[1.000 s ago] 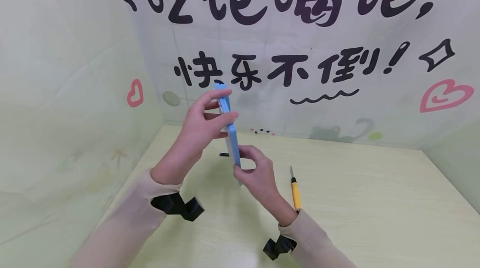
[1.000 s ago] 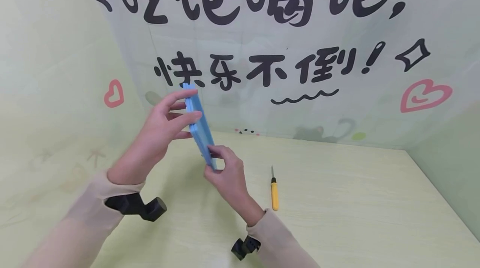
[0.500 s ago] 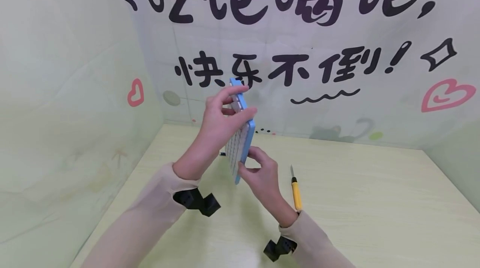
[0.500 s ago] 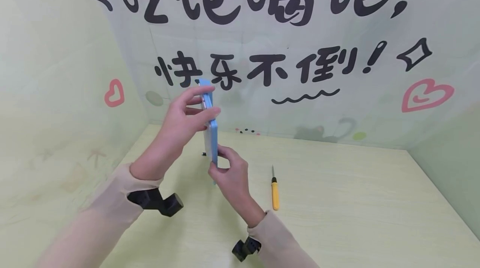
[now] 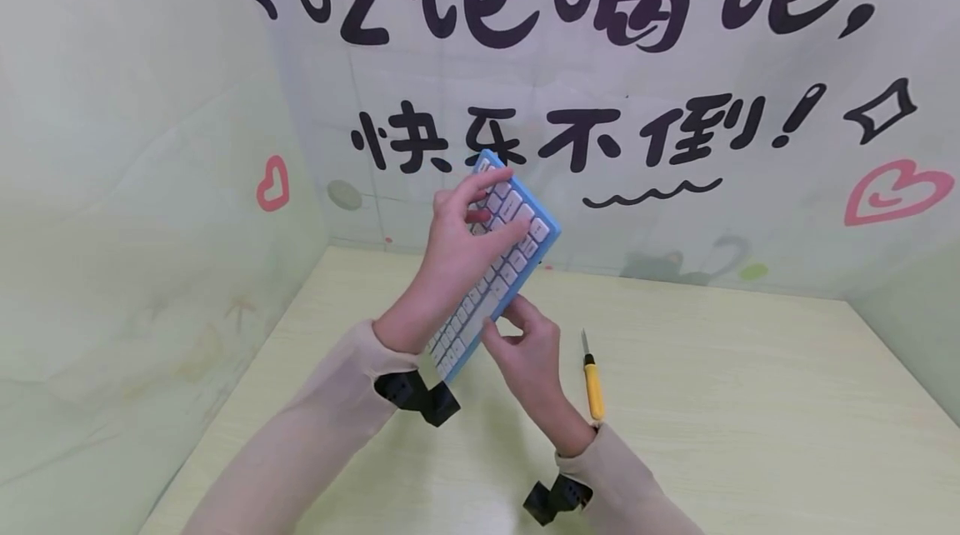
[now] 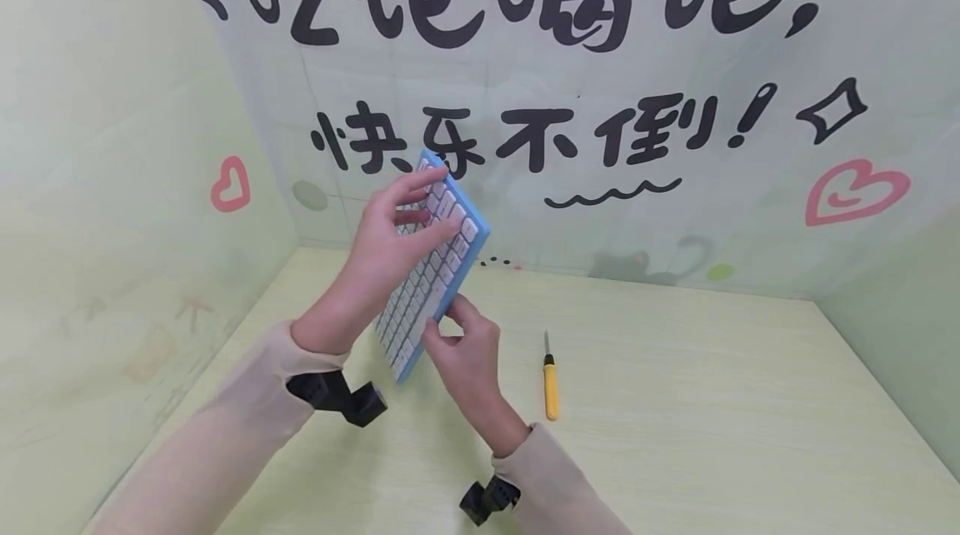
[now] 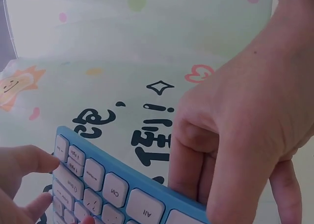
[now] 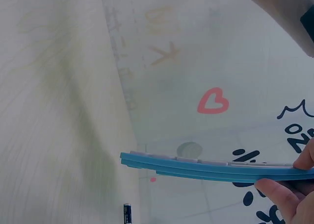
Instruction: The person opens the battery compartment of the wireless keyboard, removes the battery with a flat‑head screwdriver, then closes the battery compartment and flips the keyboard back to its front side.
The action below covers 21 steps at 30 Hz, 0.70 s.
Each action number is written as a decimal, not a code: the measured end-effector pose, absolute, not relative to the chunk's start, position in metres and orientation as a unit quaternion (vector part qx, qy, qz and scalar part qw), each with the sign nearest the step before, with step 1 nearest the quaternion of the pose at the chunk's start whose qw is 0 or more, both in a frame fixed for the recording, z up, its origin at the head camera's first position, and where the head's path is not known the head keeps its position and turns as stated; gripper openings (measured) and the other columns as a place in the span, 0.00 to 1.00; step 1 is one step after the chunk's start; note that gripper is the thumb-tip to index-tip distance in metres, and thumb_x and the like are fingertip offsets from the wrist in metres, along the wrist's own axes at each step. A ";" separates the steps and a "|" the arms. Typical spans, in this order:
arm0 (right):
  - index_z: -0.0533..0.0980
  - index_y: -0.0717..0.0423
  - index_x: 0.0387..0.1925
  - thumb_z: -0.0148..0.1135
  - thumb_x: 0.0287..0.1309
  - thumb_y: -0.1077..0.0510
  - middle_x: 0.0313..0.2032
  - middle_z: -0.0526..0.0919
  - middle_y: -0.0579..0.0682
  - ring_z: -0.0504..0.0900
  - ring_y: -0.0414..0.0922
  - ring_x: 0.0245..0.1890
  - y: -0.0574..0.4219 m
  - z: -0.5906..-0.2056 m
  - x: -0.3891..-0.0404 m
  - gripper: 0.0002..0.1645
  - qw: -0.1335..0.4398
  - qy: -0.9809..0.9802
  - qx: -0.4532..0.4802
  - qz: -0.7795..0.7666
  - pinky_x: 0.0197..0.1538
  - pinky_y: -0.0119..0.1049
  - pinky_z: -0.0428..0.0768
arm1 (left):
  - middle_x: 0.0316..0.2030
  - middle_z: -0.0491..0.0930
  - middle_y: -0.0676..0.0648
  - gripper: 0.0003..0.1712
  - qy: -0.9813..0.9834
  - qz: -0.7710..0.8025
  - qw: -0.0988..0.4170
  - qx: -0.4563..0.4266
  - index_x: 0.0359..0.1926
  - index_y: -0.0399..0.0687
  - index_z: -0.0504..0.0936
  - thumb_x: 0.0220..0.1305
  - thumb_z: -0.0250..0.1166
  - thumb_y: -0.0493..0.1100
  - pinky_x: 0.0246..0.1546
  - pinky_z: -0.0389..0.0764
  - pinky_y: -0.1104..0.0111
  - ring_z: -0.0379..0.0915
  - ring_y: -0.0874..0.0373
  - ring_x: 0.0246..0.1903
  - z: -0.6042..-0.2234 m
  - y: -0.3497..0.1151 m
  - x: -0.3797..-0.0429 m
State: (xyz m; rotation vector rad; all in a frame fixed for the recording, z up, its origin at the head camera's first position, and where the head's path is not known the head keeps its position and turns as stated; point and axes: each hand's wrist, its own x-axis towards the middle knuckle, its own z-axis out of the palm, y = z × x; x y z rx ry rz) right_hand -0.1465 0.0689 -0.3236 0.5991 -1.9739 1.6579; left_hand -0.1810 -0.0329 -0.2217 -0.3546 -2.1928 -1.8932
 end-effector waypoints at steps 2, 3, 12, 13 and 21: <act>0.75 0.72 0.43 0.55 0.49 0.77 0.37 0.81 0.63 0.81 0.54 0.38 0.069 -0.327 -0.149 0.16 0.242 -0.719 0.215 0.615 0.28 0.30 0.79 | 0.51 0.59 0.46 0.29 -0.747 -0.644 0.115 -0.123 0.58 0.62 0.72 0.55 0.66 0.41 0.38 0.75 0.65 0.62 0.54 0.47 -0.223 -0.032 -0.183; 0.75 0.72 0.43 0.55 0.49 0.77 0.37 0.81 0.63 0.81 0.54 0.38 0.069 -0.327 -0.149 0.16 0.242 -0.718 0.215 0.617 0.28 0.31 0.79 | 0.51 0.59 0.46 0.29 -0.746 -0.644 0.116 -0.125 0.58 0.62 0.72 0.55 0.66 0.41 0.38 0.75 0.65 0.62 0.54 0.47 -0.223 -0.031 -0.185; 0.74 0.74 0.42 0.53 0.49 0.79 0.36 0.81 0.65 0.80 0.59 0.35 0.073 -0.323 -0.152 0.16 0.245 -0.691 0.214 0.646 0.29 0.34 0.80 | 0.51 0.61 0.47 0.30 -0.738 -0.640 0.114 -0.179 0.60 0.54 0.70 0.56 0.66 0.38 0.43 0.75 0.68 0.64 0.56 0.50 -0.234 -0.029 -0.196; 0.73 0.75 0.43 0.53 0.49 0.79 0.36 0.80 0.65 0.80 0.59 0.35 0.074 -0.322 -0.152 0.16 0.243 -0.690 0.212 0.648 0.29 0.34 0.80 | 0.51 0.62 0.47 0.29 -0.739 -0.639 0.112 -0.182 0.60 0.53 0.71 0.56 0.65 0.37 0.43 0.75 0.67 0.64 0.56 0.50 -0.235 -0.030 -0.197; 0.73 0.71 0.48 0.54 0.52 0.76 0.40 0.80 0.64 0.80 0.56 0.38 0.085 -0.326 -0.161 0.19 0.217 -0.671 0.187 0.684 0.31 0.40 0.80 | 0.53 0.65 0.49 0.26 -0.750 -0.633 0.082 -0.173 0.58 0.53 0.72 0.57 0.64 0.39 0.44 0.75 0.64 0.65 0.55 0.50 -0.255 -0.042 -0.209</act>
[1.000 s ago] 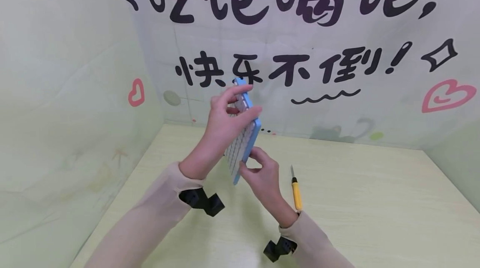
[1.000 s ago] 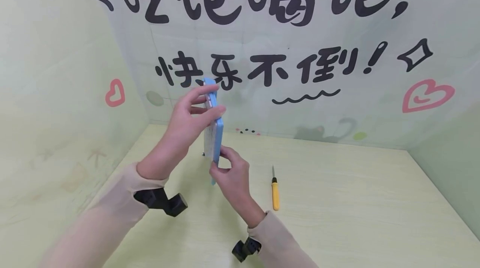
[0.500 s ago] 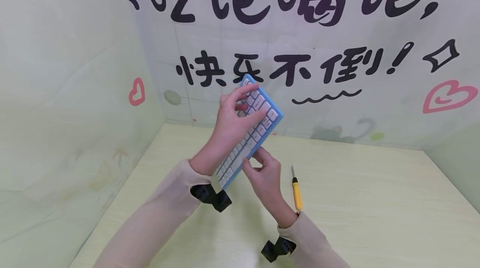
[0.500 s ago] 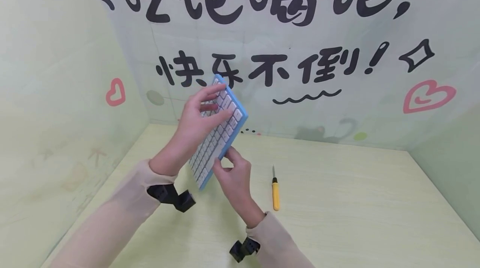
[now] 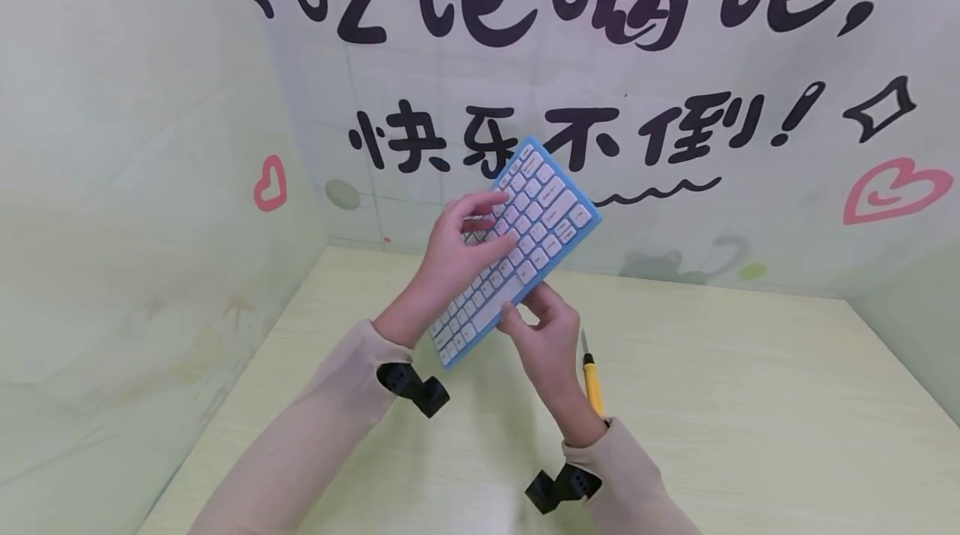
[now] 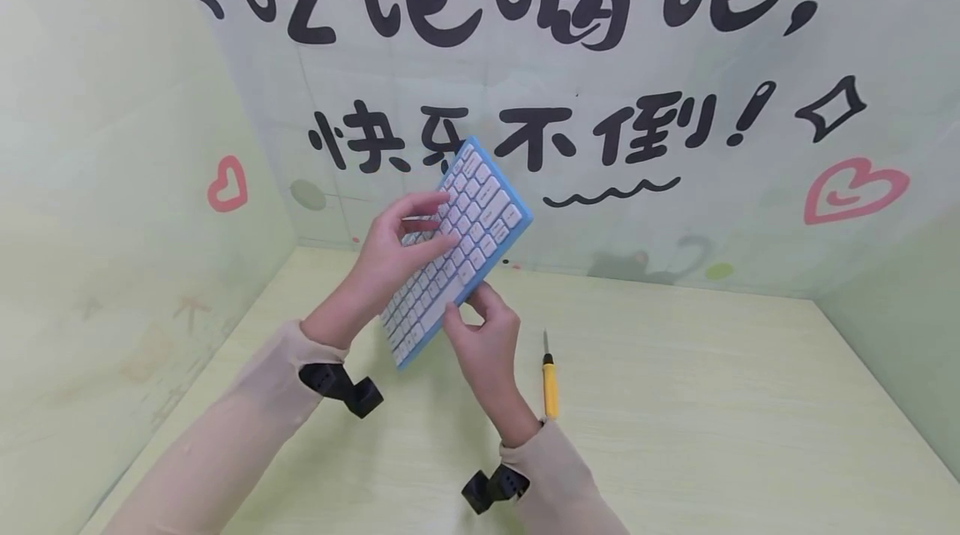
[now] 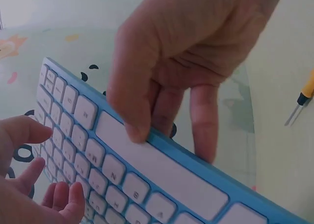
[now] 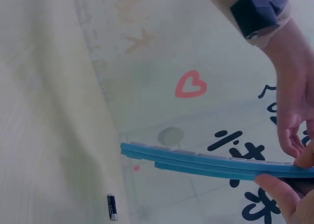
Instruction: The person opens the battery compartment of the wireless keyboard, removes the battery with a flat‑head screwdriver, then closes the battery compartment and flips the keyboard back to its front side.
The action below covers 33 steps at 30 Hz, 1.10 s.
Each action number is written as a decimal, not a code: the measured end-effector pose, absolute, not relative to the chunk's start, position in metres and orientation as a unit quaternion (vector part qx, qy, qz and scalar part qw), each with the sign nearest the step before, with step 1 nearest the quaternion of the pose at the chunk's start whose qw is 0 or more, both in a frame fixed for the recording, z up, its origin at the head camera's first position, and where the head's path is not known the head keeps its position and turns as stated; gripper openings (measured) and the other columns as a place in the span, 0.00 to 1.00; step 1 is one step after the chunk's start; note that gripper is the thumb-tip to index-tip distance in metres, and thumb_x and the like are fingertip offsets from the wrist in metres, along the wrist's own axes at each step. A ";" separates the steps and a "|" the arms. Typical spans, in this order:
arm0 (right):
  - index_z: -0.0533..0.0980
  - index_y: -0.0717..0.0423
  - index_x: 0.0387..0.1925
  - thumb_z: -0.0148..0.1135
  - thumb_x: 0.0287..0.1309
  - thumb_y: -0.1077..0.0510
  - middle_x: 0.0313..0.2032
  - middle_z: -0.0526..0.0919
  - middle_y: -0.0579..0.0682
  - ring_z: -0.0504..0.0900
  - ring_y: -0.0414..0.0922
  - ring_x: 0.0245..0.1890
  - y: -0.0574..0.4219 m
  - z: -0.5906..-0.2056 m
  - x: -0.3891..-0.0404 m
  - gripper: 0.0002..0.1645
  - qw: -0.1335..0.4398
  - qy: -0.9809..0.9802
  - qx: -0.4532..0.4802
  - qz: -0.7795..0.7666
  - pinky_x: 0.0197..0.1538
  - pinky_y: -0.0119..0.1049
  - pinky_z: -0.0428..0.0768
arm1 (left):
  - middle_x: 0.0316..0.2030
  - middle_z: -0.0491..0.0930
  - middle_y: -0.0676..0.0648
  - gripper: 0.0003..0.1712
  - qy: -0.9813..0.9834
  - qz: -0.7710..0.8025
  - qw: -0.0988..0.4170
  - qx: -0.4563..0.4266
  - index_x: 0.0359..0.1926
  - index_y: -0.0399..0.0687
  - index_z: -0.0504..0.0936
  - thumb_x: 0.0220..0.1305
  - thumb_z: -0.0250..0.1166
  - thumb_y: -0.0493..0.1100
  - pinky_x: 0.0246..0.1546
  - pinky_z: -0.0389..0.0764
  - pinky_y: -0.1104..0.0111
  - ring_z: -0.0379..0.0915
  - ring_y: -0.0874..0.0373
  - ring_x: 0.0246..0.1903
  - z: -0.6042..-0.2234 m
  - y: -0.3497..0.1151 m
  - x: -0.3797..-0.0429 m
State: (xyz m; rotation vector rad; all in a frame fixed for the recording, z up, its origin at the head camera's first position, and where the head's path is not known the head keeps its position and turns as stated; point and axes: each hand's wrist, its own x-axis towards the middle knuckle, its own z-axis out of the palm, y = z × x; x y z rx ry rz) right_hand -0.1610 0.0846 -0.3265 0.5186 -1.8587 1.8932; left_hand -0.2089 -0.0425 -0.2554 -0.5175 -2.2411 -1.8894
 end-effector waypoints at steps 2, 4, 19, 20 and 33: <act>0.74 0.69 0.49 0.54 0.53 0.75 0.41 0.80 0.63 0.81 0.54 0.39 0.088 -0.329 -0.165 0.19 0.211 -0.661 0.182 0.697 0.30 0.42 0.80 | 0.52 0.66 0.50 0.25 -0.753 -0.633 0.077 -0.163 0.57 0.53 0.72 0.57 0.64 0.39 0.44 0.74 0.63 0.65 0.55 0.50 -0.262 -0.046 -0.211; 0.74 0.66 0.50 0.55 0.54 0.74 0.42 0.80 0.62 0.81 0.53 0.39 0.090 -0.332 -0.169 0.20 0.210 -0.651 0.183 0.706 0.30 0.43 0.80 | 0.52 0.67 0.50 0.25 -0.754 -0.634 0.073 -0.154 0.57 0.52 0.72 0.57 0.64 0.39 0.45 0.74 0.62 0.65 0.55 0.50 -0.269 -0.051 -0.213; 0.74 0.68 0.48 0.58 0.55 0.70 0.42 0.80 0.64 0.82 0.52 0.38 0.104 -0.322 -0.177 0.17 0.234 -0.600 0.177 0.744 0.29 0.44 0.79 | 0.49 0.71 0.48 0.21 -0.750 -0.653 0.060 -0.086 0.54 0.48 0.73 0.58 0.63 0.38 0.47 0.73 0.62 0.67 0.53 0.48 -0.312 -0.075 -0.209; 0.74 0.68 0.48 0.58 0.55 0.70 0.41 0.80 0.64 0.82 0.51 0.37 0.105 -0.321 -0.177 0.17 0.235 -0.599 0.174 0.746 0.29 0.44 0.79 | 0.49 0.71 0.48 0.21 -0.749 -0.655 0.061 -0.081 0.54 0.47 0.73 0.58 0.63 0.37 0.47 0.73 0.63 0.67 0.53 0.48 -0.314 -0.076 -0.208; 0.75 0.70 0.45 0.56 0.54 0.72 0.38 0.81 0.61 0.83 0.49 0.33 0.113 -0.320 -0.181 0.15 0.239 -0.593 0.157 0.752 0.28 0.42 0.80 | 0.49 0.71 0.45 0.20 -0.744 -0.666 0.059 -0.007 0.53 0.44 0.73 0.59 0.62 0.37 0.49 0.72 0.61 0.67 0.51 0.49 -0.342 -0.091 -0.198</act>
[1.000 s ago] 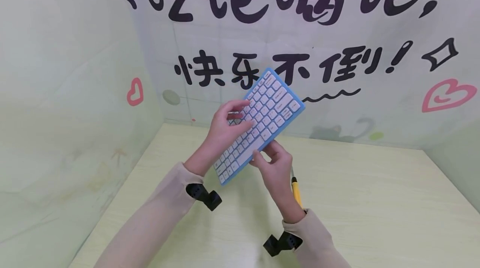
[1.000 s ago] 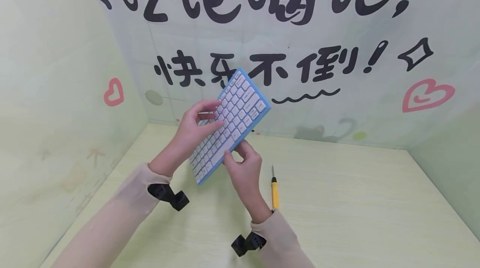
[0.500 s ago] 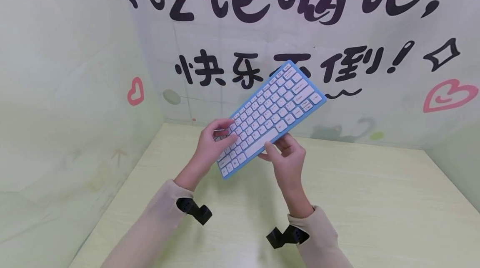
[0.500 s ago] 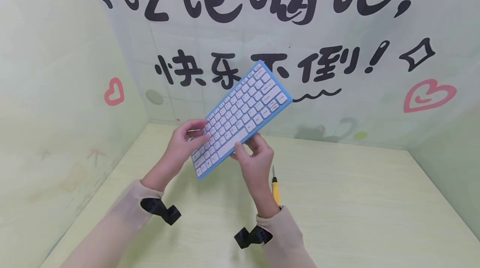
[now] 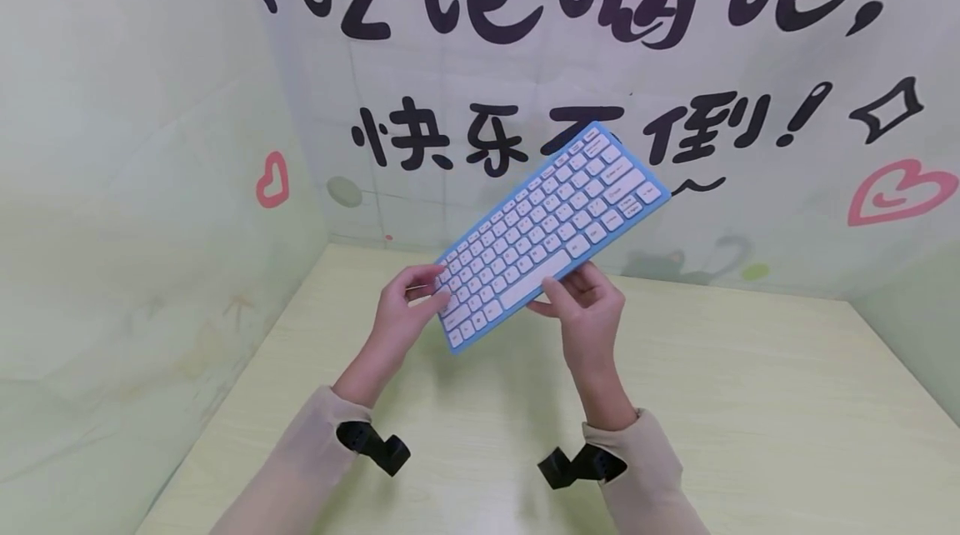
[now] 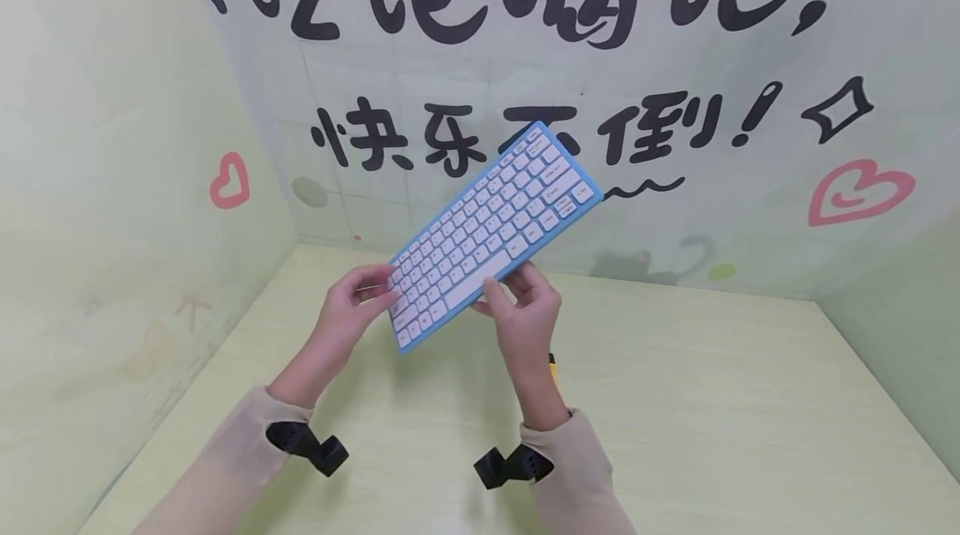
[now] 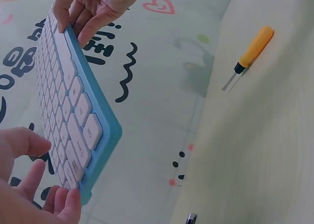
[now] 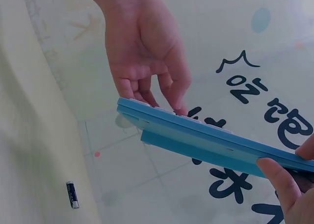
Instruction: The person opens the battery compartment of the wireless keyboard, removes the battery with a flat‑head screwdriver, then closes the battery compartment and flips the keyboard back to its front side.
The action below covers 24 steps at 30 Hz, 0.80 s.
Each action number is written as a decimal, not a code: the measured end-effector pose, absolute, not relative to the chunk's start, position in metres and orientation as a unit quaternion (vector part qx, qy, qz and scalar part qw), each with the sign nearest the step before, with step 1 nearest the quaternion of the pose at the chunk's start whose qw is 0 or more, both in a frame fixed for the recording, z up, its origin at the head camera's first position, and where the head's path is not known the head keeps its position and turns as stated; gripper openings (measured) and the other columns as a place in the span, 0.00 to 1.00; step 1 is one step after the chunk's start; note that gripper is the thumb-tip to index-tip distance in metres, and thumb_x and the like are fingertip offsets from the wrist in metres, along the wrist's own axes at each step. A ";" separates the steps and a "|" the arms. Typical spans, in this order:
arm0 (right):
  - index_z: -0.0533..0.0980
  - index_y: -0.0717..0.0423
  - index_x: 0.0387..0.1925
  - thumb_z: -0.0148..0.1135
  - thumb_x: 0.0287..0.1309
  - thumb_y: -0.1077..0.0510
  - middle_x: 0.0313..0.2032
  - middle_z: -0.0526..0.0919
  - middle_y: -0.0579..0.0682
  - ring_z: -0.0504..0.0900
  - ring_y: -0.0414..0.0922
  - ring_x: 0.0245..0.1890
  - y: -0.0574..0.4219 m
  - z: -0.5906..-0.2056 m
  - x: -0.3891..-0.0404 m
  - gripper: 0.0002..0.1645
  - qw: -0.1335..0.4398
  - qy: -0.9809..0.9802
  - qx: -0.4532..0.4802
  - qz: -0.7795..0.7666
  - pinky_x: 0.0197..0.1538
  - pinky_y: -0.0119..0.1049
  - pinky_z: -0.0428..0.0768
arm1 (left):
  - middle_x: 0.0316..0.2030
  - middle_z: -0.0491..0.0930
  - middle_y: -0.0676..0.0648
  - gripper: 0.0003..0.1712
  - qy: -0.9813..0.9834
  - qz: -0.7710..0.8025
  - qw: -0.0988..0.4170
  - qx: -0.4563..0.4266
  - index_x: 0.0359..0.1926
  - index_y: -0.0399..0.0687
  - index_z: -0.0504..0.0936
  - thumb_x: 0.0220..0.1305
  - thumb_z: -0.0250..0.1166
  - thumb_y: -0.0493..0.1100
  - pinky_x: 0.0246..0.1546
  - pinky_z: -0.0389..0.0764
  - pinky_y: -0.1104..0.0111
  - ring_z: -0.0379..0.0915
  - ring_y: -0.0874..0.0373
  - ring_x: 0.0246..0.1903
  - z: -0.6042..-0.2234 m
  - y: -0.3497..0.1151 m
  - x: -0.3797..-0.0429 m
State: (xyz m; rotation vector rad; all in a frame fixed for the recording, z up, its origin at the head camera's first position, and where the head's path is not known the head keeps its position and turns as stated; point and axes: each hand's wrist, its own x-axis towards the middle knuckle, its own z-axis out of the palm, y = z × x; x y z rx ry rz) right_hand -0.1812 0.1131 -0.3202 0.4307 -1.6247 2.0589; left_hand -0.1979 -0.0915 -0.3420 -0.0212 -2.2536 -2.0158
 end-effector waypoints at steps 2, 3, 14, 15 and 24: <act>0.74 0.71 0.45 0.56 0.54 0.72 0.37 0.82 0.60 0.83 0.49 0.32 0.114 -0.319 -0.182 0.15 0.240 -0.591 0.153 0.754 0.27 0.41 0.80 | 0.48 0.71 0.44 0.19 -0.735 -0.676 0.056 0.008 0.52 0.43 0.73 0.58 0.63 0.35 0.49 0.72 0.61 0.67 0.50 0.49 -0.347 -0.092 -0.197; 0.74 0.71 0.45 0.56 0.54 0.72 0.37 0.82 0.60 0.83 0.49 0.32 0.115 -0.319 -0.183 0.15 0.241 -0.589 0.151 0.756 0.27 0.41 0.80 | 0.48 0.70 0.44 0.19 -0.729 -0.682 0.052 0.016 0.52 0.43 0.73 0.58 0.63 0.35 0.49 0.73 0.62 0.68 0.51 0.49 -0.349 -0.092 -0.197; 0.74 0.71 0.45 0.56 0.53 0.73 0.36 0.82 0.57 0.82 0.48 0.32 0.115 -0.317 -0.185 0.16 0.241 -0.575 0.130 0.771 0.27 0.40 0.80 | 0.51 0.68 0.40 0.27 -0.506 -0.860 -0.066 0.002 0.63 0.41 0.59 0.63 0.49 0.26 0.45 0.75 0.66 0.74 0.55 0.43 -0.362 -0.093 -0.195; 0.74 0.72 0.46 0.56 0.53 0.73 0.36 0.82 0.57 0.82 0.48 0.32 0.115 -0.317 -0.185 0.16 0.240 -0.574 0.130 0.772 0.27 0.40 0.80 | 0.51 0.69 0.40 0.28 -0.494 -0.866 -0.074 0.000 0.64 0.42 0.58 0.64 0.49 0.26 0.46 0.75 0.66 0.75 0.55 0.43 -0.362 -0.093 -0.194; 0.73 0.72 0.46 0.55 0.56 0.71 0.37 0.81 0.57 0.82 0.47 0.31 0.116 -0.323 -0.187 0.15 0.231 -0.568 0.128 0.779 0.28 0.39 0.80 | 0.44 0.73 0.43 0.27 -0.476 -0.877 -0.071 0.014 0.62 0.41 0.60 0.62 0.50 0.24 0.41 0.76 0.70 0.76 0.56 0.39 -0.367 -0.097 -0.192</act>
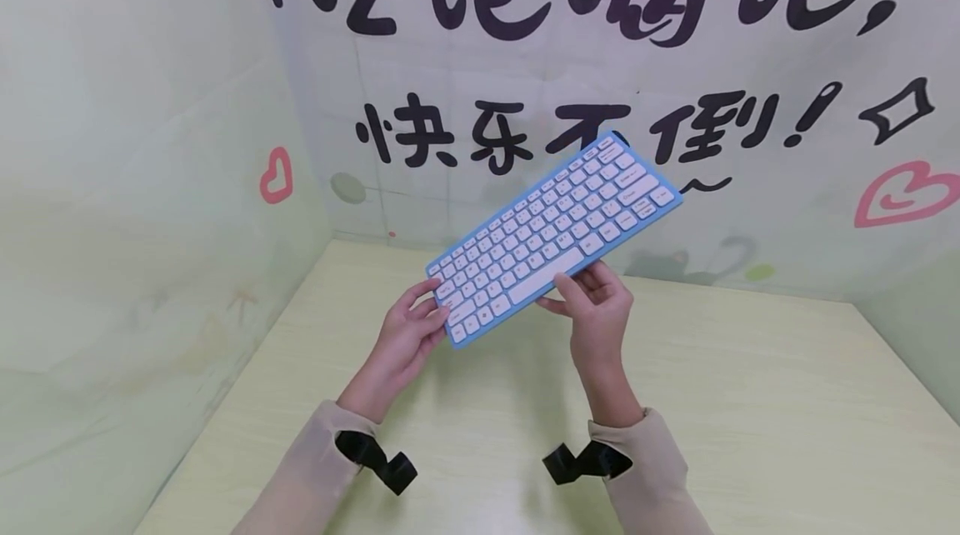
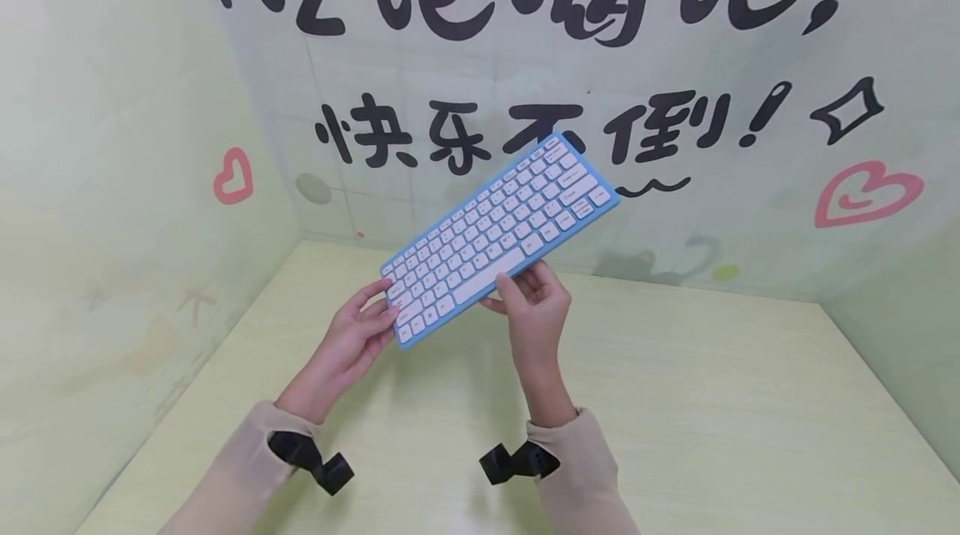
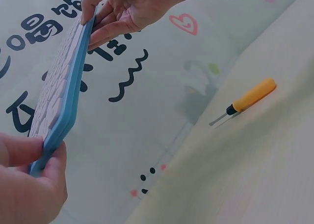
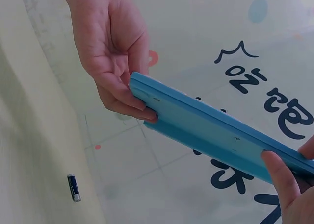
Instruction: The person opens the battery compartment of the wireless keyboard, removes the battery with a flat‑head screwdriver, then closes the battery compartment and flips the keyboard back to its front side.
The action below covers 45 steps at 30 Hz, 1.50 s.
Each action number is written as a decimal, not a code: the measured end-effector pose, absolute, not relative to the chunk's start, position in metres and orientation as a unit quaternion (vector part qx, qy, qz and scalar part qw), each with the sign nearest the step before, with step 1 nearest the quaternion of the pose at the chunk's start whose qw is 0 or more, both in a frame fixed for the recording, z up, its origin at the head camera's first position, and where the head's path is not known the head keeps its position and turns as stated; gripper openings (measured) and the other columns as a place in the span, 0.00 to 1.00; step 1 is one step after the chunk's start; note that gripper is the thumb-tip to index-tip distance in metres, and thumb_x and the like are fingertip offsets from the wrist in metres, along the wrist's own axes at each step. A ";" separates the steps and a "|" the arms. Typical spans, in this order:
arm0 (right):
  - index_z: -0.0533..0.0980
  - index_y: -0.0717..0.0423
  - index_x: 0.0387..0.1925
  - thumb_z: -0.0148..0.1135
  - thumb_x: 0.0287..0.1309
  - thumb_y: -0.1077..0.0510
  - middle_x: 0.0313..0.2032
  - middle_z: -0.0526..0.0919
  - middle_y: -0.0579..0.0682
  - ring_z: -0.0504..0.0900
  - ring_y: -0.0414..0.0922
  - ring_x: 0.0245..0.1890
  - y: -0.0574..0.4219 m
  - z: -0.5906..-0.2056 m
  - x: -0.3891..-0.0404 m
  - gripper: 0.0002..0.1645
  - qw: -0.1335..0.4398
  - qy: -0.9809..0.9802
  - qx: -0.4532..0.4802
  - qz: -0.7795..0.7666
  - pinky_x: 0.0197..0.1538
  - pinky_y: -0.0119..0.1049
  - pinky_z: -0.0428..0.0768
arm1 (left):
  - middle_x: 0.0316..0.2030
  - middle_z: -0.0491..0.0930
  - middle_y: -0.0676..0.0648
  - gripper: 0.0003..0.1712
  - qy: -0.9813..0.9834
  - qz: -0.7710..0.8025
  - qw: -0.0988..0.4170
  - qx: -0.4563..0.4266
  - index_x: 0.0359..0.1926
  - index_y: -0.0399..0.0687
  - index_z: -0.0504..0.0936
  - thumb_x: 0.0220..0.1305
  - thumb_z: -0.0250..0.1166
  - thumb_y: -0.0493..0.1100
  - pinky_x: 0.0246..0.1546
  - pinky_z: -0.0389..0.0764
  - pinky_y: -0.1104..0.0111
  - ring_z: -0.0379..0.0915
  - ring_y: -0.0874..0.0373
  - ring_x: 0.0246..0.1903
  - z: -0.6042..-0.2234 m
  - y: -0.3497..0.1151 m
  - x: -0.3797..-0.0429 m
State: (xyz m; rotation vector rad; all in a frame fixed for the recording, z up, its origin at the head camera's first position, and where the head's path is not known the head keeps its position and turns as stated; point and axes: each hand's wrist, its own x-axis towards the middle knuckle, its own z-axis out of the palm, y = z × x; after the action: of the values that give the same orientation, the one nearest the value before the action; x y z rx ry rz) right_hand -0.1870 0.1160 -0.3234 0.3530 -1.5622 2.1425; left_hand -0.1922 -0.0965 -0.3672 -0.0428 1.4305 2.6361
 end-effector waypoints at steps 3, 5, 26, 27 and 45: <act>0.72 0.72 0.47 0.55 0.56 0.71 0.37 0.81 0.56 0.82 0.47 0.32 0.115 -0.325 -0.187 0.16 0.226 -0.568 0.131 0.781 0.28 0.38 0.80 | 0.43 0.74 0.44 0.27 0.478 0.876 0.067 -0.023 0.61 0.41 0.61 0.62 0.51 0.24 0.39 0.77 0.71 0.76 0.57 0.38 -0.367 -0.097 -0.191; 0.71 0.72 0.48 0.55 0.56 0.70 0.37 0.81 0.56 0.82 0.46 0.32 0.115 -0.325 -0.187 0.16 0.223 -0.570 0.130 0.780 0.29 0.38 0.80 | 0.43 0.75 0.44 0.27 0.476 0.877 0.066 -0.027 0.60 0.41 0.61 0.61 0.51 0.24 0.38 0.77 0.71 0.76 0.57 0.37 -0.367 -0.098 -0.190; 0.72 0.68 0.49 0.56 0.59 0.64 0.40 0.81 0.55 0.82 0.47 0.35 0.137 -0.325 -0.190 0.16 0.231 -0.575 0.081 0.781 0.36 0.39 0.79 | 0.42 0.75 0.44 0.26 0.510 0.856 0.068 -0.045 0.59 0.41 0.62 0.61 0.52 0.23 0.40 0.77 0.68 0.77 0.56 0.37 -0.366 -0.124 -0.185; 0.72 0.68 0.48 0.56 0.59 0.64 0.40 0.81 0.55 0.82 0.47 0.35 0.138 -0.325 -0.190 0.16 0.228 -0.575 0.076 0.782 0.36 0.39 0.79 | 0.42 0.75 0.45 0.26 0.513 0.855 0.068 -0.045 0.59 0.41 0.62 0.61 0.52 0.23 0.40 0.77 0.68 0.77 0.56 0.37 -0.366 -0.127 -0.185; 0.74 0.70 0.41 0.57 0.57 0.68 0.32 0.81 0.54 0.82 0.45 0.29 0.154 -0.324 -0.192 0.10 0.201 -0.538 0.045 0.817 0.35 0.41 0.79 | 0.44 0.74 0.46 0.28 0.579 0.811 0.079 -0.015 0.60 0.38 0.61 0.60 0.57 0.26 0.42 0.77 0.67 0.77 0.56 0.39 -0.369 -0.171 -0.180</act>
State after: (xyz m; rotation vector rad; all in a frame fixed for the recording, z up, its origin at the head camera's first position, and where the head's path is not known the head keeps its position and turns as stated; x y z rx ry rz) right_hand -0.1922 0.1543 -0.3244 0.1256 -1.5035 2.2827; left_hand -0.1804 -0.1705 -0.3694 -0.0437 1.7339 2.4281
